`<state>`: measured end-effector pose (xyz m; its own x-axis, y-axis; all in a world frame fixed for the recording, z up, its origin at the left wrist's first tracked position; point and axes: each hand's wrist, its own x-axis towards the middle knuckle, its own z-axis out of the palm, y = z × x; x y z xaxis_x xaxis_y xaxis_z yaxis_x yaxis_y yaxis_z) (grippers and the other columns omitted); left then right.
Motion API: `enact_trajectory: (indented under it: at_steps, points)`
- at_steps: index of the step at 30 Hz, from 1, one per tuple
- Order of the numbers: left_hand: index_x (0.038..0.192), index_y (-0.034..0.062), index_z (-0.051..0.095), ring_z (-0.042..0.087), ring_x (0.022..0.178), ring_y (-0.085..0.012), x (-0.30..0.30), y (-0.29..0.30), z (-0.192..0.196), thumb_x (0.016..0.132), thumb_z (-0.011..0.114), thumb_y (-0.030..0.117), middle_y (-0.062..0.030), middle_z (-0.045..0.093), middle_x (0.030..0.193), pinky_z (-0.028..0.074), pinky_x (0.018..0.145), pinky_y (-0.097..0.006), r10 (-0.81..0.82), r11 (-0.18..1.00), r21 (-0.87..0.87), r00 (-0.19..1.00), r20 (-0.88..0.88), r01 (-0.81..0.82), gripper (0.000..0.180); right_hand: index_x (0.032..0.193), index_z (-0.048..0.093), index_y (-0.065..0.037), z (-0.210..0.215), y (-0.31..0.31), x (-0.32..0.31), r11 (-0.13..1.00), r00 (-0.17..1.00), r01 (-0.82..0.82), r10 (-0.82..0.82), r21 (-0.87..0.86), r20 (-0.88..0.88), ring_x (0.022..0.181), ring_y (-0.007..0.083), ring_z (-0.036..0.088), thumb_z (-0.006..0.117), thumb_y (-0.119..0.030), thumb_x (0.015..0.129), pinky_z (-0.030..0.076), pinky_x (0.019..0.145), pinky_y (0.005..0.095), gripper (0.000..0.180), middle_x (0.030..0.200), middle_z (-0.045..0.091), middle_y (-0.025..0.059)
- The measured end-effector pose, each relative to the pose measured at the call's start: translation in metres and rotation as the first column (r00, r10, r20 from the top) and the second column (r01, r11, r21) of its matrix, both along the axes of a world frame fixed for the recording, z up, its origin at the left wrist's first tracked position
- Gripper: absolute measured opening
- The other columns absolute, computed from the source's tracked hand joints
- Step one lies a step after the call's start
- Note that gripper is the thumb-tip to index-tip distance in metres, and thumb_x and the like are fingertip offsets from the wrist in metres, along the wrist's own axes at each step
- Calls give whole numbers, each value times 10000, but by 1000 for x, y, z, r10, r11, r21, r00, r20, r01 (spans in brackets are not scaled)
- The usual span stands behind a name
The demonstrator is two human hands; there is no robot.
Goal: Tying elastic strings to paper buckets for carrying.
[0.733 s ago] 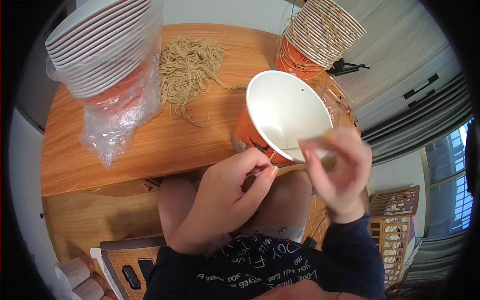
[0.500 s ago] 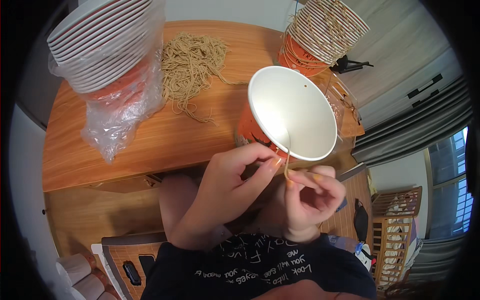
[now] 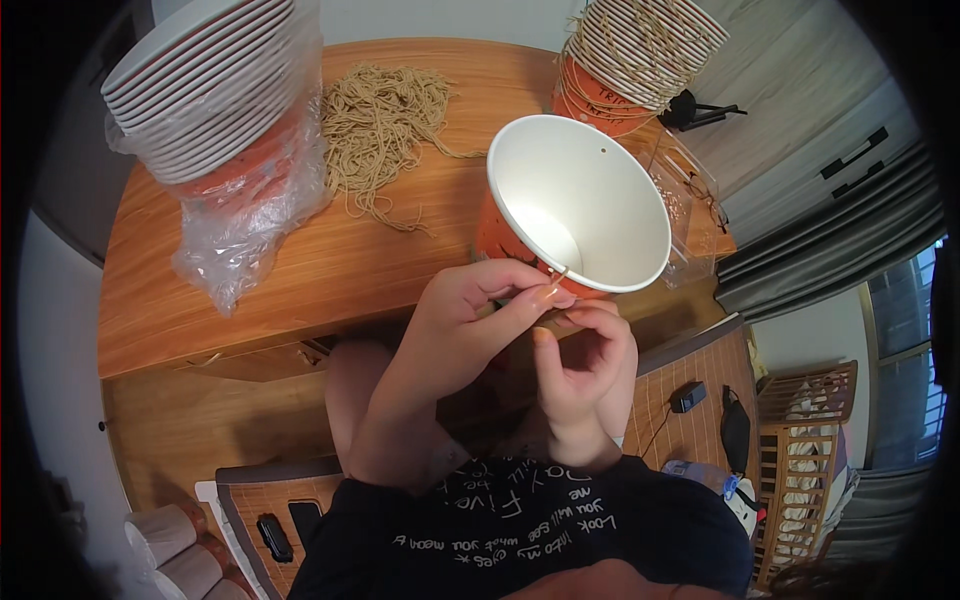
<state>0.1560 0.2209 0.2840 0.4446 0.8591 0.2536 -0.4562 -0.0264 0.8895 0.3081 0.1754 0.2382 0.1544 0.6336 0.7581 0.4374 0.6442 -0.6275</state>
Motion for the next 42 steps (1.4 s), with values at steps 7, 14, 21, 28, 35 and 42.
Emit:
enact_trajectory:
  at_steps: [7,14,21,28,35,42]
  points:
    - [1064,-34,687,616,876,-66,-1,-4,1,956,607,91,-42,705,958,487,771,-202,-59,997,-53,997,42,61,184,1056,395,-44,16,-7,-10,923,895,-367,318,-112,-314,904,165,591,621,151,836,490,872,283,371,950,569,122]
    - [1027,-1,727,618,837,-92,3,3,-5,915,647,63,-49,680,912,479,728,-218,108,982,162,992,-69,-95,152,1047,365,-58,34,-13,0,838,731,-541,427,-70,-531,863,178,623,573,174,851,512,837,299,368,943,616,150]
    - [1059,17,739,618,856,-92,5,7,-4,900,669,64,-54,679,921,482,732,-220,89,988,128,996,-24,-85,180,1050,374,-52,34,-10,-11,897,852,-437,390,-65,-351,859,160,622,619,166,841,512,787,267,389,953,646,160]
    - [1098,-38,696,642,838,-83,-4,6,0,935,638,79,-63,712,938,516,744,-219,-96,986,-131,992,77,105,208,962,468,-52,24,-5,-12,986,987,-161,160,-38,-31,796,153,579,747,102,772,481,685,256,371,899,671,97]
    - [1096,-44,691,645,836,-83,-4,7,0,930,641,86,-58,712,919,517,748,-214,-63,991,-113,997,35,67,216,929,499,-70,30,-2,-7,985,992,54,-72,162,106,829,211,538,841,25,696,446,733,288,425,930,690,81]
    - [1092,-33,695,619,790,-52,-4,7,-6,931,648,102,-43,707,892,485,684,-191,-14,998,-64,1000,10,15,215,852,505,-87,39,6,-10,961,960,125,-180,247,214,805,187,514,833,40,698,428,726,268,384,934,749,100]
